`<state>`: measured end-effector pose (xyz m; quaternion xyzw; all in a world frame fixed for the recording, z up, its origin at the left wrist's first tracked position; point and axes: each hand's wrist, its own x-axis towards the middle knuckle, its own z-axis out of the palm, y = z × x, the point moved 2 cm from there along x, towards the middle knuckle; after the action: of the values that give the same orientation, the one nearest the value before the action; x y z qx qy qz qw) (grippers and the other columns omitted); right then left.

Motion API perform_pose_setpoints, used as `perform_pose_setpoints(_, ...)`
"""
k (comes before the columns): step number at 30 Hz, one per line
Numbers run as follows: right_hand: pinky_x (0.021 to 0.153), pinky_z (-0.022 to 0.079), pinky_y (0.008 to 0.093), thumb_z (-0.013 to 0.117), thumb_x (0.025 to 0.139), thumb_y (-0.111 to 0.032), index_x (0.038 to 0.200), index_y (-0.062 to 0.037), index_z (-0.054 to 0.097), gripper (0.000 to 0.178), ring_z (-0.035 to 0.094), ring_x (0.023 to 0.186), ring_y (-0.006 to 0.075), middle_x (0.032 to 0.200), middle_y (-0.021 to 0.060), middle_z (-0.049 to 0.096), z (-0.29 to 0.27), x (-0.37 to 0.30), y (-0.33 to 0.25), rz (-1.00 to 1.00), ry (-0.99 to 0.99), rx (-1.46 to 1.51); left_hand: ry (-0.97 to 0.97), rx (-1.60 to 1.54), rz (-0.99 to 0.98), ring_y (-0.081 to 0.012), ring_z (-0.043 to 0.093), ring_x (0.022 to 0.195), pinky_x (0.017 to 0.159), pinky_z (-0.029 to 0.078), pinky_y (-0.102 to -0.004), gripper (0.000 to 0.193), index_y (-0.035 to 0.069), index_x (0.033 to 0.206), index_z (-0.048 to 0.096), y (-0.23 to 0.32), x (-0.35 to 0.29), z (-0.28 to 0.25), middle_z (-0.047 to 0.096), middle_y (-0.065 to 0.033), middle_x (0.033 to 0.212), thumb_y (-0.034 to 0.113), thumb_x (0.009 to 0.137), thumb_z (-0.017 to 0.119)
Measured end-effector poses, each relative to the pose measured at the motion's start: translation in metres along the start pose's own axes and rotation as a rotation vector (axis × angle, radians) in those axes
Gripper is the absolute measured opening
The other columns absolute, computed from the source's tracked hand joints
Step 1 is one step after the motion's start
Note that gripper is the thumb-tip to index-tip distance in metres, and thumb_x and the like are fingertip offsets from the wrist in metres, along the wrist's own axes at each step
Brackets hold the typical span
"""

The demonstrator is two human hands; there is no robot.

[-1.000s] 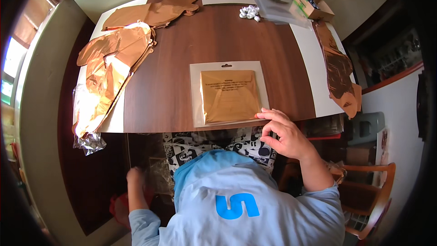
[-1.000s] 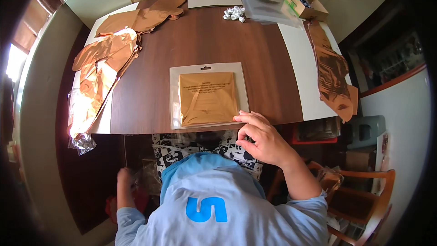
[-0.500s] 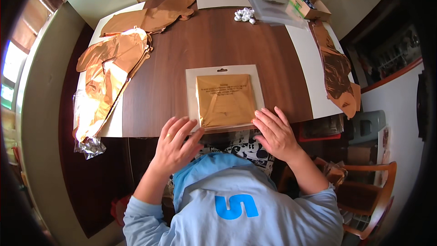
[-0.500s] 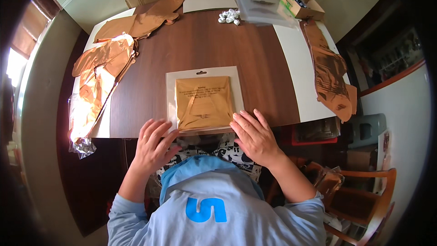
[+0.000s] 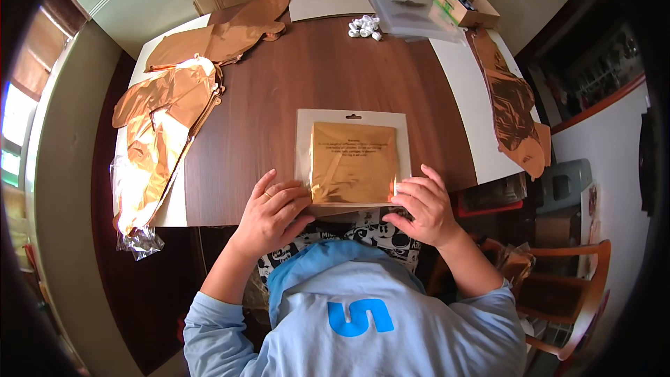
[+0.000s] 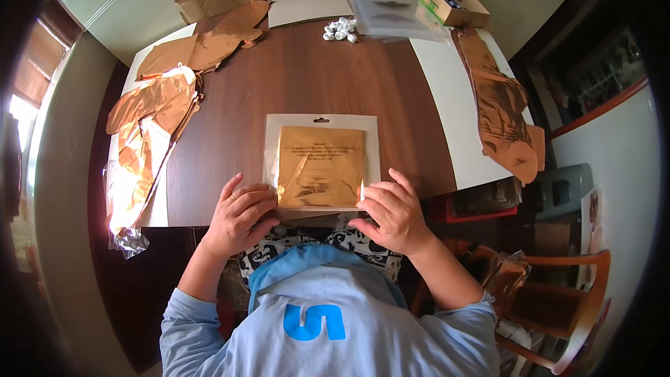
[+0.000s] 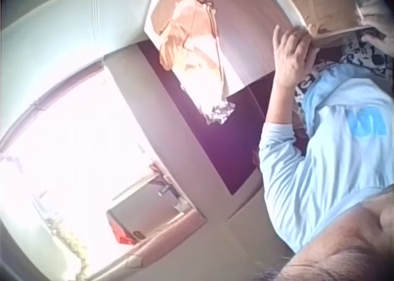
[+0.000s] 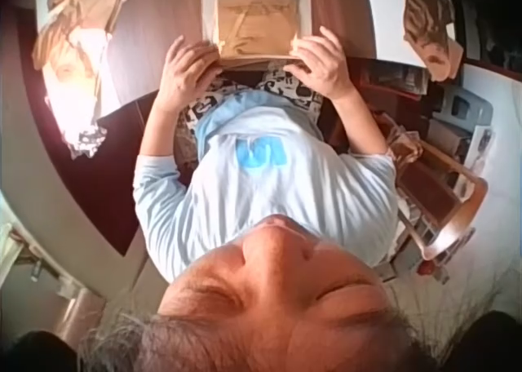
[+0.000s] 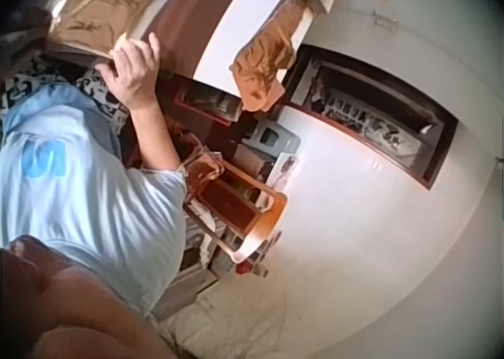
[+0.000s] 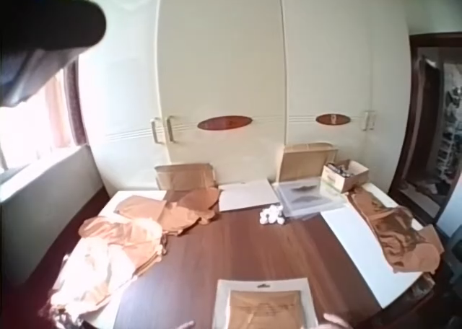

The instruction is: Folding and packaging large gold foil balloons into retail display packaging.

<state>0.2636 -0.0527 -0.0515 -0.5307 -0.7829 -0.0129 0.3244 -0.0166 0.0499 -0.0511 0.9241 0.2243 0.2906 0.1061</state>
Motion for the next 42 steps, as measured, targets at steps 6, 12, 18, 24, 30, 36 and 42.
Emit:
perform_pose_setpoints(6, 0.087, 0.048, 0.0425, 0.081, 0.073, -0.011, 0.082, -0.0099, 0.065, 0.018, 0.064, 0.092, 0.0237, 0.092, 0.0058, 0.066, 0.0, -0.003, 0.008, 0.067, 0.048, 0.101, 0.028, -0.048, 0.02, -0.0209, 0.064, 0.083, 0.104, 0.04, -0.0477, 0.023, 0.009, 0.094, 0.07, -0.004, -0.002, 0.005, 0.066, -0.0004, 0.085, 0.013, 0.074, 0.081)
perform_pose_setpoints(12, 0.078, 0.048, 0.0372, 0.075, 0.073, 0.002, 0.096, -0.0044, 0.054, 0.031, 0.061, 0.088, 0.0297, 0.096, 0.0124, 0.06, 0.004, 0.009, 0.005, 0.391, -0.042, 0.216, 0.092, -0.186, -0.283, -0.0225, 0.062, 0.079, 0.101, 0.039, -0.0492, 0.043, 0.009, 0.114, 0.062, 0.004, -0.002, 0.007, 0.065, -0.0008, 0.083, 0.002, 0.074, 0.074)
perform_pose_setpoints(18, 0.093, 0.044, 0.0438, 0.074, 0.072, 0.001, 0.12, -0.003, 0.05, 0.054, 0.053, 0.107, 0.037, 0.116, 0.0193, 0.052, 0.007, 0.005, -0.007, 0.363, 0.037, 0.047, -0.056, 0.226, -0.087, -0.028, 0.052, 0.126, 0.112, 0.029, -0.0519, 0.055, 0.01, 0.13, 0.058, 0.042, 0.021, 0.005, 0.057, -0.0099, 0.13, 0.013, 0.076, 0.065)
perform_pose_setpoints(24, 0.068, 0.049, 0.0286, 0.075, 0.075, 0.002, 0.12, -0.0041, 0.054, 0.05, 0.053, 0.073, 0.0164, 0.106, 0.0116, 0.055, -0.008, -0.022, -0.013, 0.521, 0.038, 0.151, -0.314, 0.399, 0.084, -0.029, 0.041, 0.14, 0.118, 0.025, -0.0477, 0.061, 0.009, 0.139, 0.054, 0.036, 0.005, 0.046, 0.046, -0.0101, 0.15, 0.025, 0.081, 0.066)
perform_pose_setpoints(30, 0.072, 0.052, 0.0266, 0.068, 0.092, -0.023, 0.134, -0.0012, 0.047, 0.052, 0.064, 0.088, 0.0144, 0.108, 0.0096, 0.063, -0.069, -0.089, 0.035, 1.106, 0.13, 0.88, -0.105, -0.009, 0.365, -0.0299, 0.051, 0.133, 0.114, 0.036, -0.0462, 0.045, 0.009, 0.135, 0.057, 0.067, -0.021, 0.049, 0.055, -0.0099, 0.143, 0.018, 0.091, 0.056)
perform_pose_setpoints(36, 0.072, 0.048, 0.0243, 0.073, 0.09, -0.02, 0.099, 0.0044, 0.069, 0.026, 0.06, 0.081, 0.0049, 0.084, 0.0034, 0.07, -0.128, -0.119, 0.058, 1.041, -0.649, 1.078, -0.226, -0.137, 0.737, -0.0284, 0.046, 0.137, 0.115, 0.036, -0.0427, 0.051, 0.009, 0.141, 0.05, 0.121, 0.03, 0.091, 0.048, -0.0103, 0.148, 0.021, 0.092, 0.051)
perform_pose_setpoints(42, 0.061, 0.048, 0.0376, 0.072, 0.081, -0.01, 0.085, -0.0012, 0.067, 0.011, 0.061, 0.065, 0.0242, 0.071, 0.0169, 0.062, -0.225, -0.218, 0.062, 1.173, -0.569, -0.04, -0.331, -0.191, 0.487, -0.0275, 0.054, 0.129, 0.11, 0.04, -0.047, 0.036, 0.012, 0.124, 0.065, 0.102, -0.002, 0.101, 0.058, -0.0104, 0.137, 0.017, 0.089, 0.058)
